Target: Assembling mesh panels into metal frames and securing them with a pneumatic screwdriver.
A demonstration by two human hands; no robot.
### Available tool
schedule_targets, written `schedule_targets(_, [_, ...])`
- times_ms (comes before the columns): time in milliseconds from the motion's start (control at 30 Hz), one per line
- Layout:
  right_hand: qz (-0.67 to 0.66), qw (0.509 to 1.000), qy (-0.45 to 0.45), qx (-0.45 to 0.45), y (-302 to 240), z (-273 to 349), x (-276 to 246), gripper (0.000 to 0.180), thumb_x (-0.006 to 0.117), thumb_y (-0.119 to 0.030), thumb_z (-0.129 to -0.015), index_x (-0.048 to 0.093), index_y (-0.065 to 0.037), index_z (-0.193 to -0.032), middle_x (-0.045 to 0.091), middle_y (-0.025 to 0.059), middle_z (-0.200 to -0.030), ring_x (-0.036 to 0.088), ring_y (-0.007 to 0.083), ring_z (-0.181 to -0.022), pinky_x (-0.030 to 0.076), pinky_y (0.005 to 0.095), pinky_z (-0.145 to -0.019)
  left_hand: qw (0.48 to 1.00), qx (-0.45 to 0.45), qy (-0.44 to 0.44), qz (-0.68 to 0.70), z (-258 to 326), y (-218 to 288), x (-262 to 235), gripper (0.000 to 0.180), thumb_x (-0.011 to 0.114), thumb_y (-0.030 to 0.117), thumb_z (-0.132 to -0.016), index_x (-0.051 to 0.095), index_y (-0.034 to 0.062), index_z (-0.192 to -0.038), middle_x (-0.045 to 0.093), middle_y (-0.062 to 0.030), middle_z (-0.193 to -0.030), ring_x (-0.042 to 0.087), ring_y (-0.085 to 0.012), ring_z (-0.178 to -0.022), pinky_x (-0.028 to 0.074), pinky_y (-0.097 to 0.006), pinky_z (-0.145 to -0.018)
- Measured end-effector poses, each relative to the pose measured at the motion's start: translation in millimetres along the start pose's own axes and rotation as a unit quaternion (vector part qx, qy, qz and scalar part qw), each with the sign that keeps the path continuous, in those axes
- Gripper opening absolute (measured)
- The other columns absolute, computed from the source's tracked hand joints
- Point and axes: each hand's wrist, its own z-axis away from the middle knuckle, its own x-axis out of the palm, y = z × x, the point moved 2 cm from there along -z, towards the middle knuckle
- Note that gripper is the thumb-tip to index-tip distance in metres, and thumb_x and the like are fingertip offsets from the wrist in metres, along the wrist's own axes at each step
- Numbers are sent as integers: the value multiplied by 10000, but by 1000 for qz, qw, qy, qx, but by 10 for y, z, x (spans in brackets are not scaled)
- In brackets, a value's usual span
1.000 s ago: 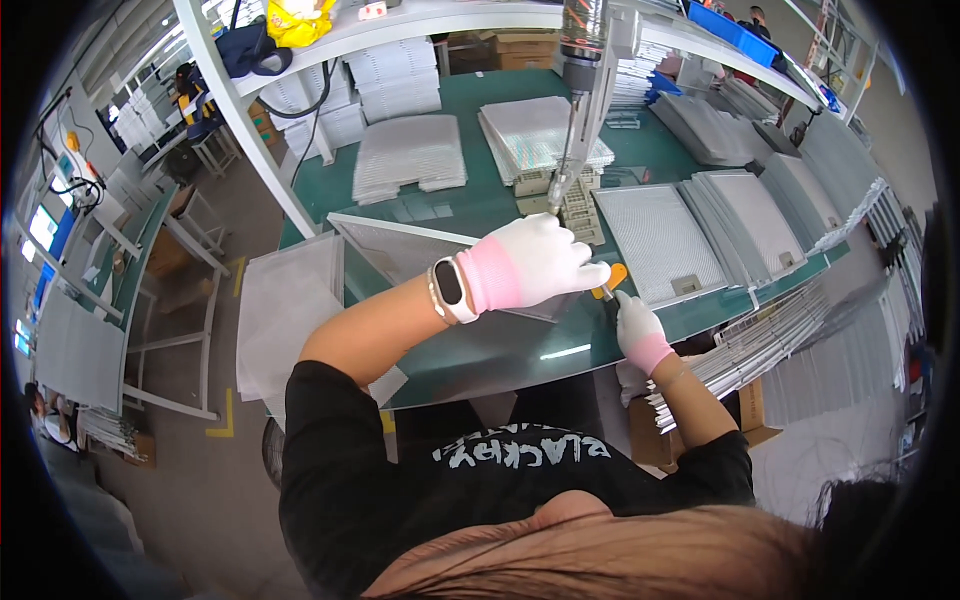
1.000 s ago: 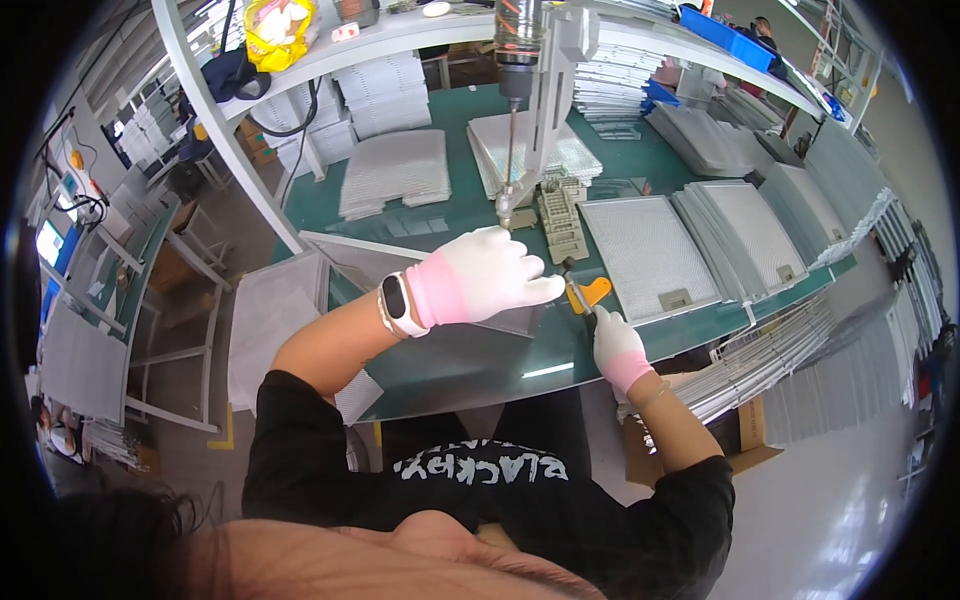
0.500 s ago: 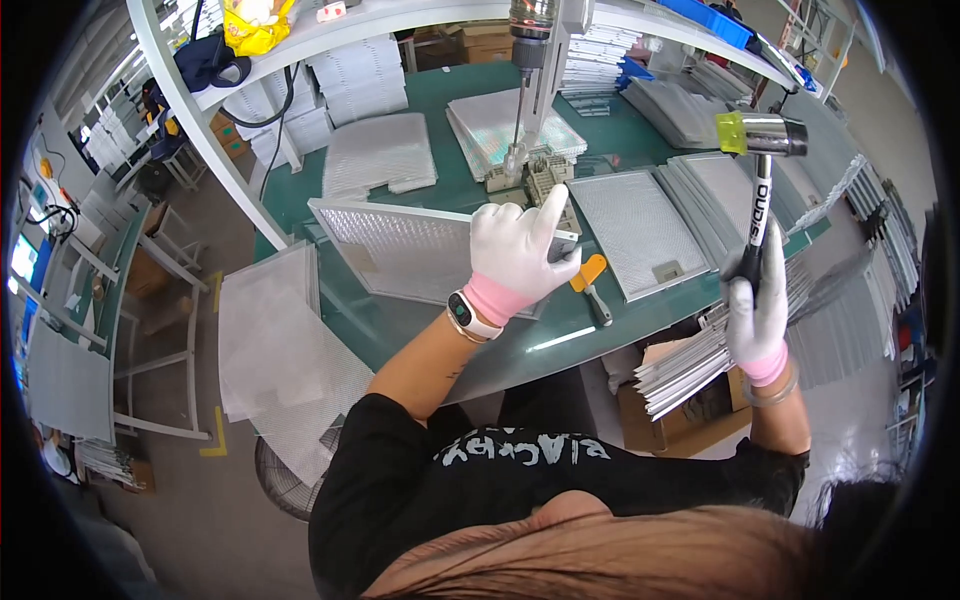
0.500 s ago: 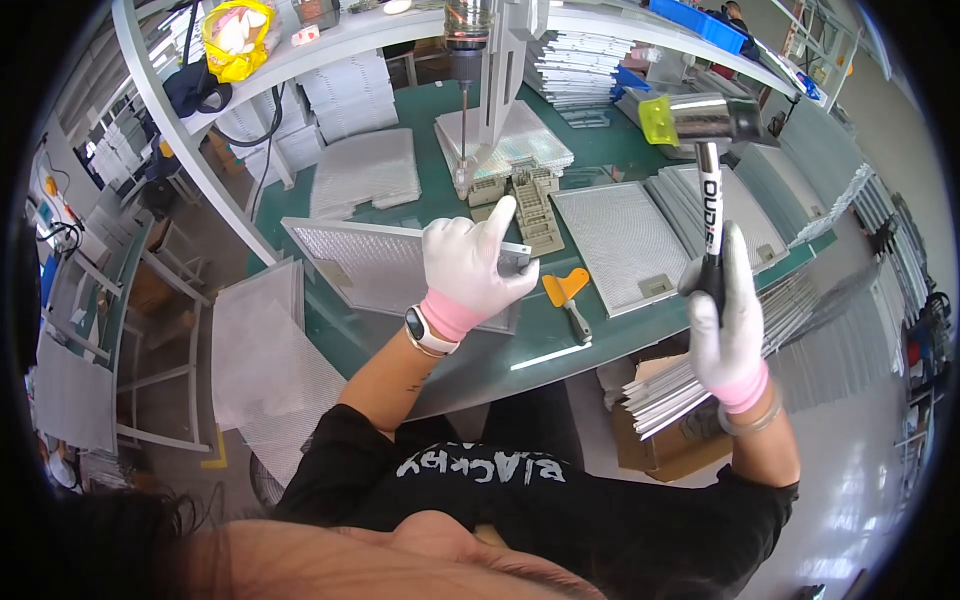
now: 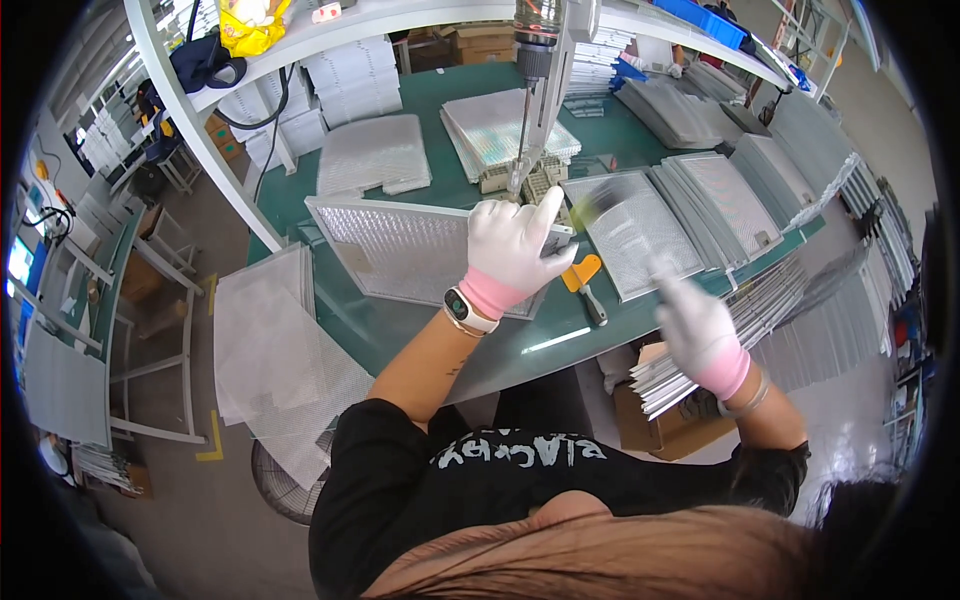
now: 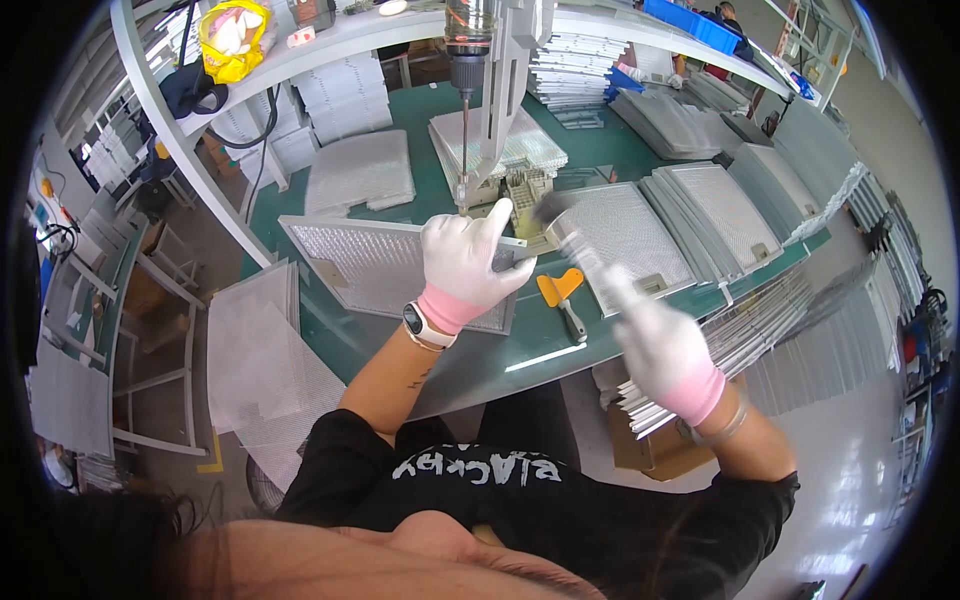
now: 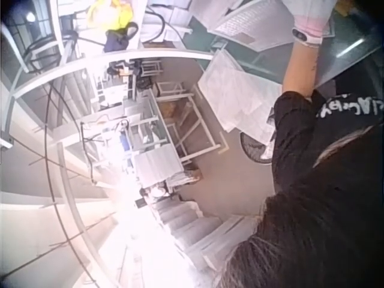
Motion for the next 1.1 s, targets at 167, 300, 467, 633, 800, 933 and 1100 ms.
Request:
schedule_targets(167, [64,990,123,-8,29,-160,-302,599,532,54,-857,367,26,-1433,610,176,-878,620,257,-718,507,322,-676,1000,21,-8,-7,56,-70,-32,697,800,408,-633,579,79,-1206,543,-7,-696,512,-222,-681,386,-391,-685])
schedule_targets(300, [-36,968,246,22,143,64,-32,573,477,-7,-932,268,64,-1461,494,49,-783,518,162,-683,480,333,-673,999,34,-25,-1,52,-76,-25,741,789,438,-651,550,76,-1253,550,-12,-733,517,-226,-710,400,-399,-725])
schedule_targets(467, [-48,995,-80,-17,43,-147,-149,565,493,-52,-945,282,68,-1455,509,35,-744,525,153,-637,482,321,-641,999,30,-35,-7,63,-110,-14,779,786,441,-655,519,78,-1291,552,-21,-752,521,-228,-716,410,-400,-746])
schedule_targets(633, [-249,938,232,60,133,78,139,602,488,-44,-937,242,36,-1481,550,57,-783,535,128,-654,470,272,-576,999,41,-23,11,87,-99,-28,772,782,439,-658,527,78,-1291,554,-28,-770,523,-227,-713,412,-400,-743])
schedule_targets(800, [-186,976,33,106,220,254,677,641,491,-38,-916,266,-116,-1511,541,45,-742,504,120,-533,452,274,-512,999,41,-24,6,85,-107,-36,722,717,435,-725,504,78,-1315,553,1,-794,510,-205,-715,409,-389,-731])
schedule_targets(933, [-440,759,-178,446,177,363,1194,649,504,-53,-891,270,-67,-1496,623,195,-1185,642,272,-1024,509,328,-846,1000,29,-8,-3,56,-36,-65,672,768,439,-665,595,95,-1215,545,-17,-717,523,-225,-679,403,-400,-697])
schedule_targets(1100, [-183,968,-69,155,433,190,1963,610,500,-28,-833,355,-21,-1425,494,248,-1260,493,395,-1161,377,446,-1038,1000,-14,-2,1,54,108,-103,325,762,389,-652,582,120,-630,484,-35,-554,489,-251,-545,363,-403,-589])
